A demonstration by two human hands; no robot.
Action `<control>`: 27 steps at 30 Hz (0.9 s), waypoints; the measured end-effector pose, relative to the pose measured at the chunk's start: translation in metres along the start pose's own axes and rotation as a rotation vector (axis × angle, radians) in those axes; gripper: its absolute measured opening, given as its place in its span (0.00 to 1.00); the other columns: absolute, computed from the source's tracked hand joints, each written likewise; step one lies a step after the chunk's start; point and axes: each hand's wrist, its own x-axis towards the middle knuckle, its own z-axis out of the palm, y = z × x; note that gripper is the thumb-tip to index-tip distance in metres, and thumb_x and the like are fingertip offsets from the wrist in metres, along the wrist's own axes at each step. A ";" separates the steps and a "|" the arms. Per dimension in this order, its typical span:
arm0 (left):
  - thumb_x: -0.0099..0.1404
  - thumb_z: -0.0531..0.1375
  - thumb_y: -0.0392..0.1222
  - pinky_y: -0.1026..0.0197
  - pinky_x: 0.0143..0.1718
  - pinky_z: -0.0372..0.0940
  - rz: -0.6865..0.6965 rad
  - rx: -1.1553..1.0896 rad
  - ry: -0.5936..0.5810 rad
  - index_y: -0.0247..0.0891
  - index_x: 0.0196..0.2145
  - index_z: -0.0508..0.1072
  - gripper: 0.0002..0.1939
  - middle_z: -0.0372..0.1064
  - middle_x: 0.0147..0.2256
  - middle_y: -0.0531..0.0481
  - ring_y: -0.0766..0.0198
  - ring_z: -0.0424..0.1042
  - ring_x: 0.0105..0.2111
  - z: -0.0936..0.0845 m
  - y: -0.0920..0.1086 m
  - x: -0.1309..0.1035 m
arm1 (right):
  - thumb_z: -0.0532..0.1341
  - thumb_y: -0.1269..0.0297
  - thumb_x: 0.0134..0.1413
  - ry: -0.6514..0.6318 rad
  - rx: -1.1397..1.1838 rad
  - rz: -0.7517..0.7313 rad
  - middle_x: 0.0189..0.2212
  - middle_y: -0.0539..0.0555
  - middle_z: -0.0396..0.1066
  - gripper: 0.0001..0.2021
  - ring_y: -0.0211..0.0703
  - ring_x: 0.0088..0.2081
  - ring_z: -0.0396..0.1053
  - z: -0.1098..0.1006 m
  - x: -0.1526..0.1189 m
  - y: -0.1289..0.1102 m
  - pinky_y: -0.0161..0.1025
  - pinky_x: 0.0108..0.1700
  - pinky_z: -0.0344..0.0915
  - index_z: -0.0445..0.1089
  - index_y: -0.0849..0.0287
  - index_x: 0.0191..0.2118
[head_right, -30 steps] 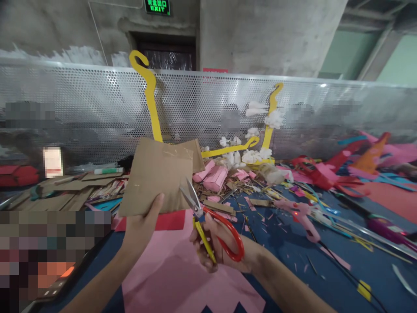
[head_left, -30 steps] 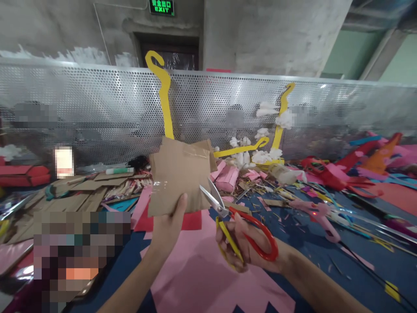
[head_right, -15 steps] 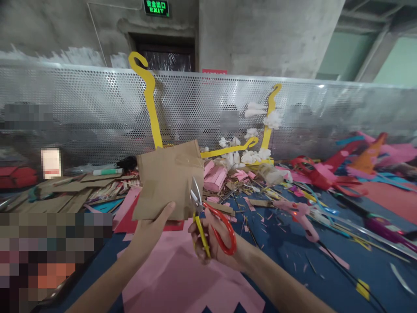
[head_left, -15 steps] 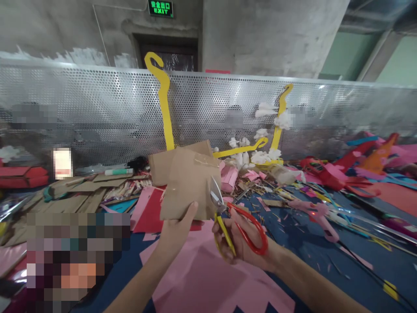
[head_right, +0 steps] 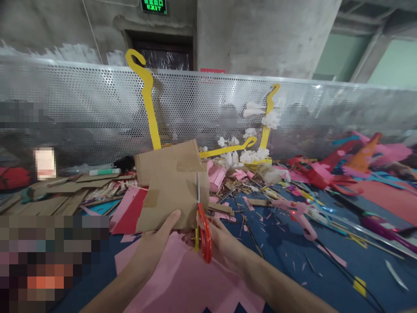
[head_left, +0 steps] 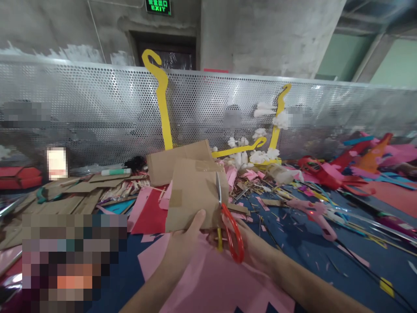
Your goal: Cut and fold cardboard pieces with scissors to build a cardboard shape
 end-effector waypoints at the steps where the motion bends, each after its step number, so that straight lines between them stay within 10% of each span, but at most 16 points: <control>1: 0.54 0.70 0.45 0.46 0.61 0.61 -0.011 0.035 0.021 0.42 0.39 0.80 0.14 0.78 0.48 0.42 0.47 0.71 0.55 0.000 0.001 0.000 | 0.71 0.52 0.52 0.021 -0.002 -0.003 0.35 0.54 0.79 0.21 0.47 0.37 0.78 -0.001 0.000 0.001 0.45 0.44 0.71 0.68 0.57 0.46; 13: 0.59 0.67 0.48 0.49 0.61 0.60 0.043 0.064 -0.003 0.41 0.43 0.80 0.15 0.76 0.50 0.43 0.49 0.69 0.57 0.001 -0.003 -0.004 | 0.72 0.49 0.49 0.040 0.043 0.007 0.32 0.57 0.80 0.29 0.50 0.40 0.79 0.007 -0.004 0.005 0.47 0.46 0.72 0.67 0.60 0.51; 27: 0.60 0.64 0.48 0.61 0.26 0.63 -0.123 -0.264 -0.391 0.35 0.34 0.75 0.12 0.68 0.25 0.51 0.65 0.64 0.23 -0.002 0.016 -0.005 | 0.71 0.50 0.50 -0.116 0.002 -0.002 0.40 0.60 0.78 0.23 0.52 0.44 0.77 0.014 -0.007 0.000 0.51 0.50 0.69 0.72 0.60 0.46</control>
